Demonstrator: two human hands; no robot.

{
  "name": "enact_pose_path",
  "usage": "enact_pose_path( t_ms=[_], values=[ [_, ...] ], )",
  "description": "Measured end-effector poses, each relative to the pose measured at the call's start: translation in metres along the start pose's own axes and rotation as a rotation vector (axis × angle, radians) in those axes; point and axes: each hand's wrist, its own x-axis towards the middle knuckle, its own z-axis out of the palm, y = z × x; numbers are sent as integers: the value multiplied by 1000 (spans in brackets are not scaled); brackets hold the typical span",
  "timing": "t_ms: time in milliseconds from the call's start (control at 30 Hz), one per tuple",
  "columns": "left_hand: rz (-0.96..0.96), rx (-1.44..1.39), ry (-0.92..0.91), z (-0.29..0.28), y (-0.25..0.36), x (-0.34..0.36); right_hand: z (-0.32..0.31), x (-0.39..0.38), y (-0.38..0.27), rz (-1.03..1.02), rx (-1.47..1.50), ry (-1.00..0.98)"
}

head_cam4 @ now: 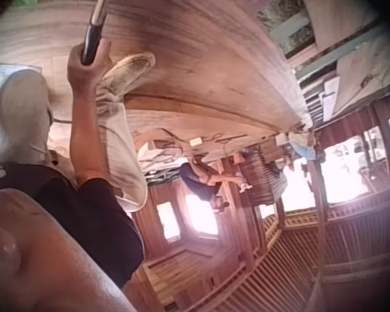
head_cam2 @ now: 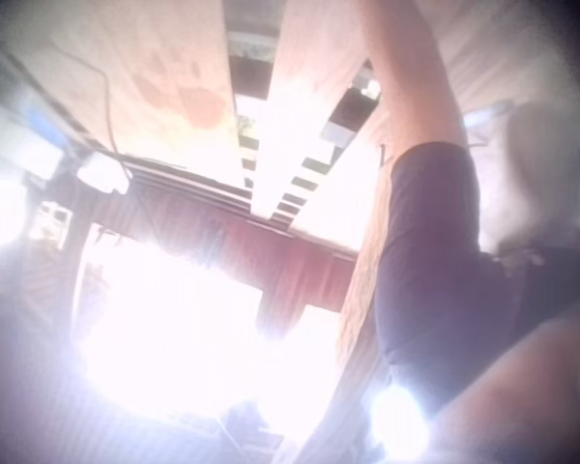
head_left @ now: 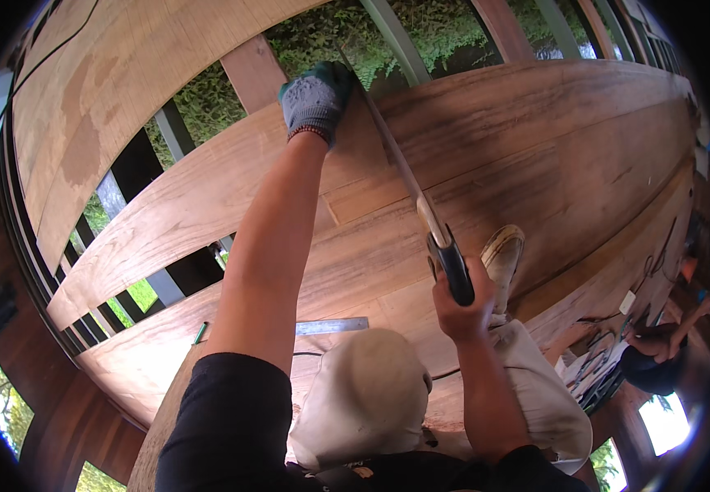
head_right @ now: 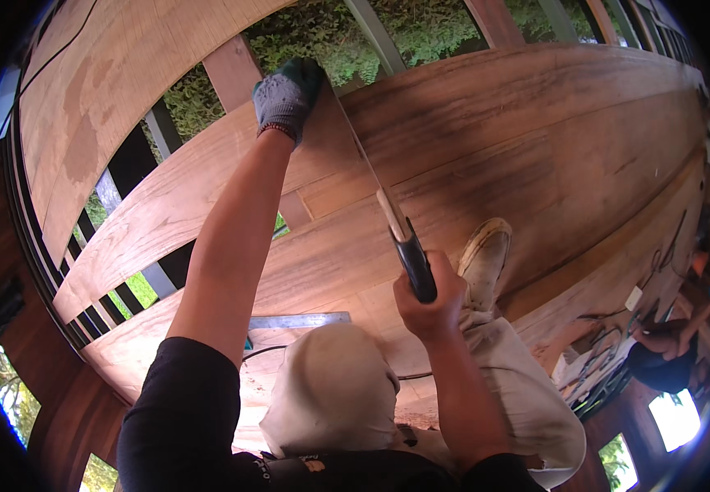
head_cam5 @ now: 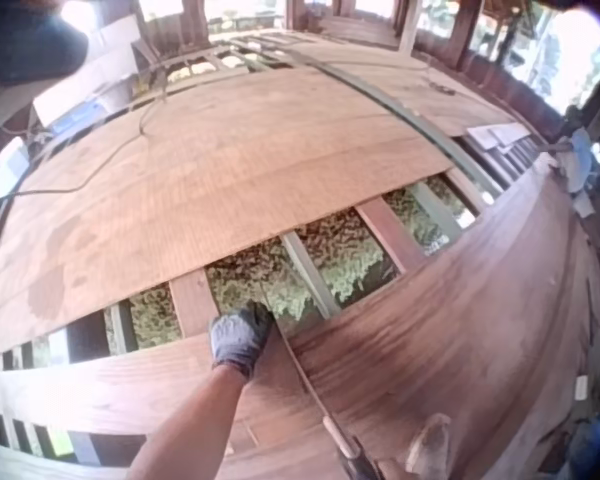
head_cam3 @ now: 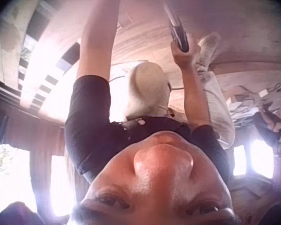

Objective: The person measures and marks a wooden plank with a square and pencil, then uses a hand saw to cut along the marked line. The person adjusts the plank and continues sawing to complete the cut.

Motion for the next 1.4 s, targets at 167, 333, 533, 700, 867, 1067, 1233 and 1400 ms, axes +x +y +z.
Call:
enact_pose_path(
  t_ms=[167, 333, 533, 700, 867, 1067, 1233, 1400],
  values=[
    [48, -73, -60, -4, 11, -3, 24, 45, 6, -53, -35, 16],
    [6, -28, -21, -5, -1, 0, 14, 15, 0, -59, -25, 8],
    [12, -40, -36, -7, 13, -6, 17, 25, 16, -39, -11, -5],
    [13, -50, -20, -6, 8, -1, 23, 33, 7, -95, -40, 23],
    [-45, -26, -54, -5, 5, -2, 3, -9, 9, -94, -30, 49],
    [55, -91, -13, -4, 9, -4, 34, 45, 9, -86, -23, -1],
    [-18, -29, -36, -3, 2, 0, 8, -5, 2, -69, 4, 42],
    [14, -52, -30, -7, 19, -6, 29, 34, 13, -43, -3, 10]
  ],
)
